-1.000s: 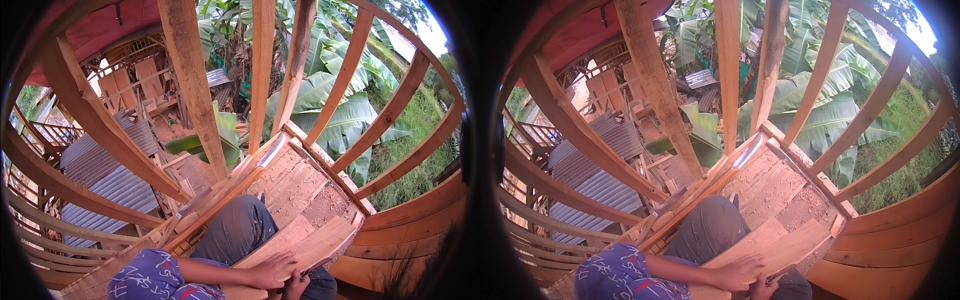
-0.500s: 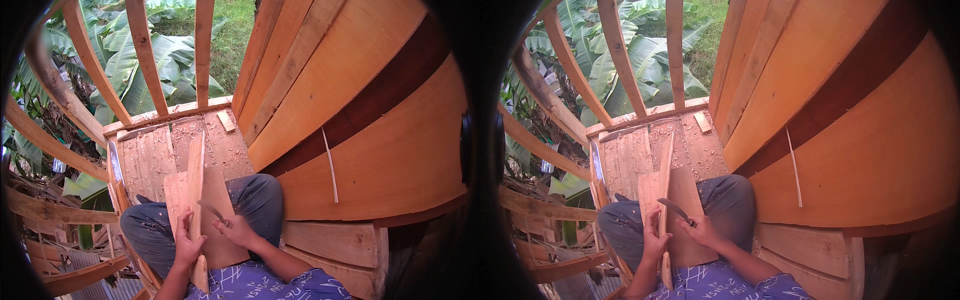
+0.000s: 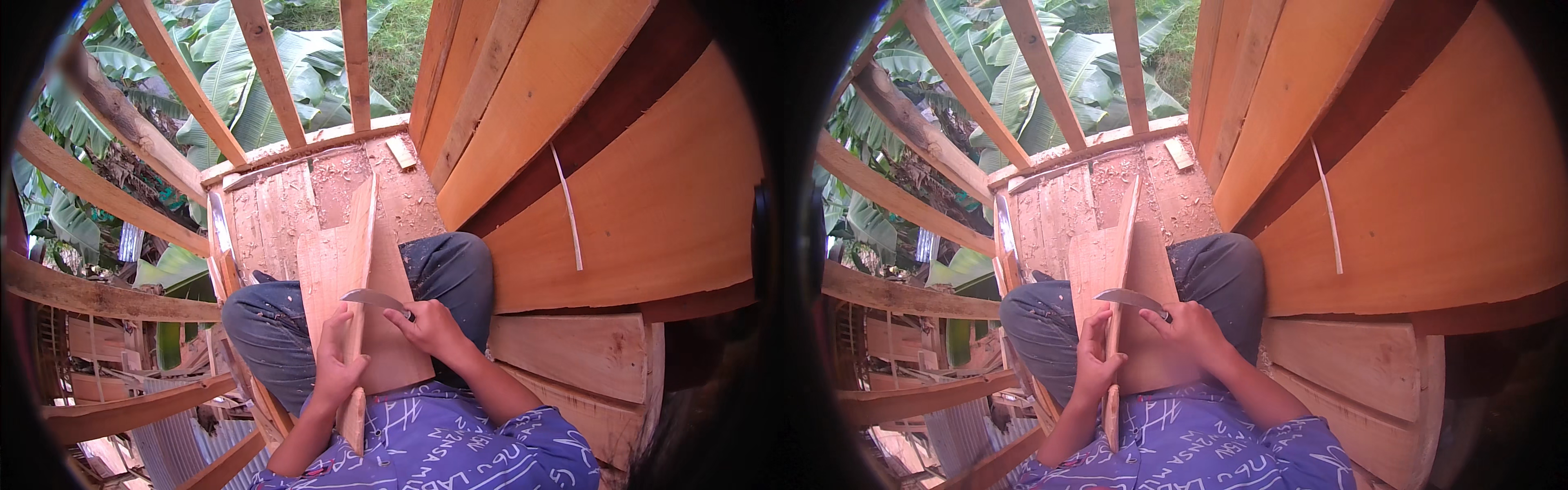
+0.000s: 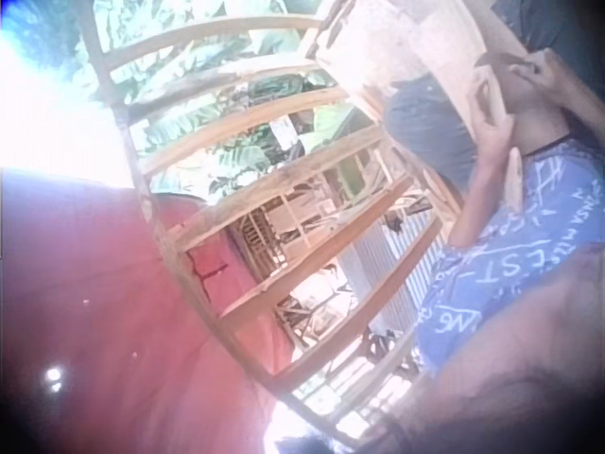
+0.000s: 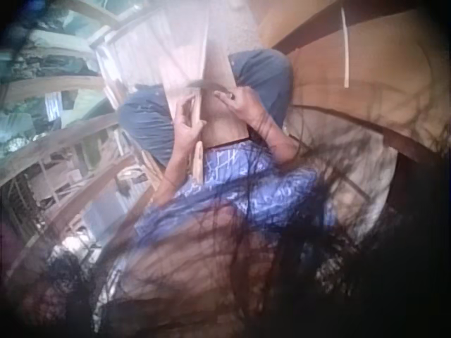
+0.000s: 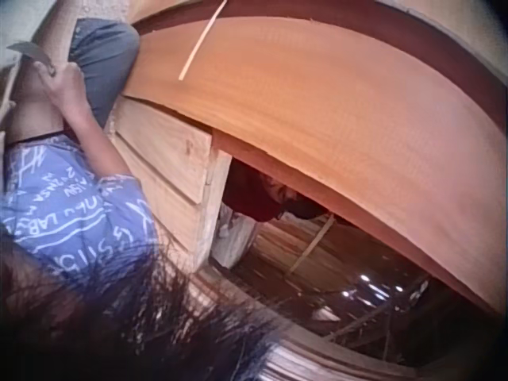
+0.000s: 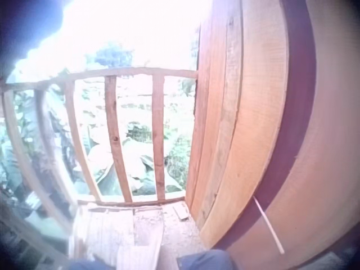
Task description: The person sits cross-legged on a wooden floor and uses a curved knife to shave and shape a rectangular piece of light-colored wood. They hold the wood steady with their left hand and make repeated carving strokes with the knife in their right hand, removing thin shavings from the surface.
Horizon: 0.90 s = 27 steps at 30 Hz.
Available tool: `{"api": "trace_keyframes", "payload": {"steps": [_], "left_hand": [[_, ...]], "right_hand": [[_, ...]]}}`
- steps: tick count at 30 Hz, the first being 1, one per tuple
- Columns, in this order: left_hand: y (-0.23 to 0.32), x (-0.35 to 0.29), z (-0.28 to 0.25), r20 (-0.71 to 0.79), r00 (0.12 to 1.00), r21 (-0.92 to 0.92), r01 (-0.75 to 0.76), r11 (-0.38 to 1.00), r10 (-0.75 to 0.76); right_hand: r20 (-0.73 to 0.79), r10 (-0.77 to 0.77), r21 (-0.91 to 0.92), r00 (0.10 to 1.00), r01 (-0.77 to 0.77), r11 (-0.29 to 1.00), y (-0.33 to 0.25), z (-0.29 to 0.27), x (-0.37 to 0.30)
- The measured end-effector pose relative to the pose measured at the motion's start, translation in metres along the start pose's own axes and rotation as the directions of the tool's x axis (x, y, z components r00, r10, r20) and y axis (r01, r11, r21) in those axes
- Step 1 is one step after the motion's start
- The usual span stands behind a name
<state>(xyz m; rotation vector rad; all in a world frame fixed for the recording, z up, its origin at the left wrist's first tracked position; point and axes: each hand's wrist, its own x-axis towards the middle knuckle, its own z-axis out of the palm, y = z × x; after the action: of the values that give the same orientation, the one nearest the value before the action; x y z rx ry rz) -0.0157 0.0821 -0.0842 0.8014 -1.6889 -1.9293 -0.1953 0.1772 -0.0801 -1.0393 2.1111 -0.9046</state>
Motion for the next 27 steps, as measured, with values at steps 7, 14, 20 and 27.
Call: {"api": "trace_keyframes", "payload": {"steps": [7, 14, 20, 27], "left_hand": [[0.000, -0.001, 0.003, 0.008, 1.000, 0.039, -0.012, 0.999, 0.012], [0.010, 0.000, 0.002, 0.011, 0.999, 0.002, 0.035, 0.999, -0.035], [0.008, 0.000, 0.006, 0.000, 1.000, 0.090, -0.004, 0.996, 0.004], [0.009, -0.001, 0.006, 0.000, 1.000, 0.068, 0.001, 0.998, -0.001]], "right_hand": [[-0.019, -0.040, -0.109, 0.999, 0.038, 0.993, -0.006, -0.009, -0.002], [-0.053, -0.041, -0.216, 0.998, 0.028, 0.976, -0.009, -0.011, 0.008], [-0.125, -0.108, -0.294, 0.986, 0.067, 0.954, 0.008, -0.008, 0.013], [-0.163, -0.139, -0.374, 0.977, 0.069, 0.925, 0.006, -0.013, 0.018]]}}
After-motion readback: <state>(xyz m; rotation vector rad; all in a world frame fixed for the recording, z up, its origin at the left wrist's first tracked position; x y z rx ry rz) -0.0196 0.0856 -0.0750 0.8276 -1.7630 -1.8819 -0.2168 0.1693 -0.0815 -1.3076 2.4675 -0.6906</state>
